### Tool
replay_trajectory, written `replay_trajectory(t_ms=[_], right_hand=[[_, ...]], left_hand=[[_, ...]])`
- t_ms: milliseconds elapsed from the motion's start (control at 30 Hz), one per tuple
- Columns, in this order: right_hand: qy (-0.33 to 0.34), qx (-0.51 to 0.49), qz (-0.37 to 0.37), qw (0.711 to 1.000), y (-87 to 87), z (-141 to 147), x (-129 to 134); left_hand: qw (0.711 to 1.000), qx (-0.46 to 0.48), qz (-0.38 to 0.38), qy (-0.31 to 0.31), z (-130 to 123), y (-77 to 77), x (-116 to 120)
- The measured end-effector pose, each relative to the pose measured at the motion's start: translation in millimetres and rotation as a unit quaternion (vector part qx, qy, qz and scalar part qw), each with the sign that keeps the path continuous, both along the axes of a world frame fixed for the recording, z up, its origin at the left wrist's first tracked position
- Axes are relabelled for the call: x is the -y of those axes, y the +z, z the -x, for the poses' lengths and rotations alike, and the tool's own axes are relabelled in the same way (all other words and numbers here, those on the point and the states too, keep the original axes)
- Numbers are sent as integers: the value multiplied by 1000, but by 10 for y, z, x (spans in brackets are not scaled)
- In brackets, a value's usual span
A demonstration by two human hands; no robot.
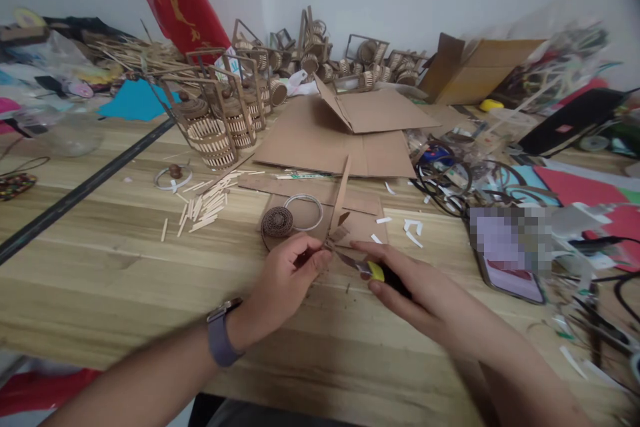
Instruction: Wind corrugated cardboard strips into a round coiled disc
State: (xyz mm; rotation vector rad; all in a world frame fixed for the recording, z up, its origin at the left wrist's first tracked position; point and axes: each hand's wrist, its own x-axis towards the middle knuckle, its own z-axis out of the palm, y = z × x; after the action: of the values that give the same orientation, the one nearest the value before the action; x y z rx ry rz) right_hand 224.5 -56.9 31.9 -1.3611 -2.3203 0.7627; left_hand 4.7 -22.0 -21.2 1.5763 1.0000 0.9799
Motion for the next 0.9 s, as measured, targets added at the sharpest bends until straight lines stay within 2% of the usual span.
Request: replay_trajectory(t_ms=[333,900], right_hand=[[15,-6,-16,1000,-59,37,-26],[27,-9,-17,999,-60,38,-33]], left_hand=[[1000,0,4,-11,2,2,25],[999,21,27,-15,-15,8,33]])
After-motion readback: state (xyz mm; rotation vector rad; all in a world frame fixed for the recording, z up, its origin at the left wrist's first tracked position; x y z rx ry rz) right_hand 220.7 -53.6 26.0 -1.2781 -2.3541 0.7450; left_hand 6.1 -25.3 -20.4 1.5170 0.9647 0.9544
